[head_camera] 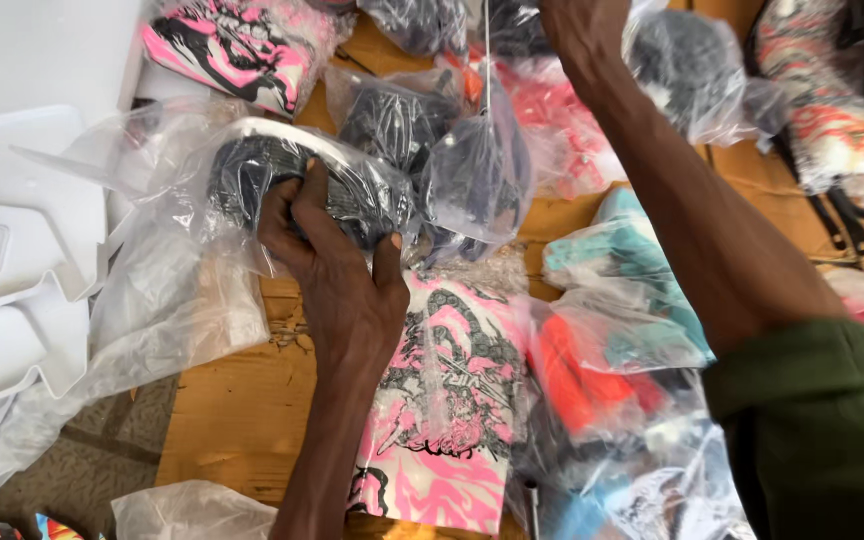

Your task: The person assembles bicycle seats by attaching metal frames to cushioned seats using a T-handle Allen wrench. They unwrap bubble-wrapped seats, align the frames, insert bolts, and tighten them. The person handles multiple seats and frames, placing completed units aside.

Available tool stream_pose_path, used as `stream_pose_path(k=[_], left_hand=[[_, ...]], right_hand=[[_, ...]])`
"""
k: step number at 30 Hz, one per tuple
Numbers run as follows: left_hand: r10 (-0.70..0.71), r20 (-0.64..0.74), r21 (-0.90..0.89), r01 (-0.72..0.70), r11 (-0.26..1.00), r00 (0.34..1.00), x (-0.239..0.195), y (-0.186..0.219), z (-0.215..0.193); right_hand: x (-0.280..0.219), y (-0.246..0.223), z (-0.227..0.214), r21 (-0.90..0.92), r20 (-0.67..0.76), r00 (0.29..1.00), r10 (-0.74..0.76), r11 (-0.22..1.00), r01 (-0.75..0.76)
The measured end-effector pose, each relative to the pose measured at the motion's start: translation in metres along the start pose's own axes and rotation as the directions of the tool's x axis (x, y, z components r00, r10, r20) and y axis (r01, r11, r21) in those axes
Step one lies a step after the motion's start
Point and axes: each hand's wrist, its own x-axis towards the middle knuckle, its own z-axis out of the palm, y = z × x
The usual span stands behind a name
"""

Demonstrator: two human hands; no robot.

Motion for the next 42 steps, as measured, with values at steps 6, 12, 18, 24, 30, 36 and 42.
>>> stream_pose_path(k=[6,12,18,24,30,36,42], left_hand=[[-0.112,-0.056,-0.167,0.101,0.981,0.992,0.005,0.0,-0.004],[-0.446,0.238,-0.716,0.466,0.52,0.863,0.017,0.018,-0.044],[-0.367,0.62,-0.56,0.718,0.413,0.694,0.019,0.052,-0.059],[0.033,0.723,-0.578,0.579,0.576,0.69,0.002,0.065,-0.087],[0.164,0.859,-0.47,0.617,0.631,0.486,-0.008,0.08,-0.088],[-0.209,0.708,-0.425,0.644,0.636,0.674,-0.008,0.079,-0.056],[-0.213,0.662,-0.544,0.656,0.524,0.719,-0.025,0.089,-0.027]], right_hand=[[-0.076,-0.06,-0.195,0.505,-0.014,0.981,0.194,0.848,-0.16],[-0.161,-0.129,-0.259,0.707,0.192,0.924,-0.329,0.7,0.102],[-0.228,-0.152,-0.268,0.749,0.249,0.968,0.032,0.627,-0.214],[-0.268,-0.174,-0.316,0.72,0.122,0.99,-0.067,0.692,-0.042],[-0.309,-0.182,-0.326,0.928,0.194,0.981,-0.004,0.326,-0.182],[-0.382,-0.172,-0.349,0.74,0.196,0.98,-0.037,0.661,-0.123],[-0.372,-0.149,-0.38,0.676,0.133,0.923,-0.362,0.714,0.182]])
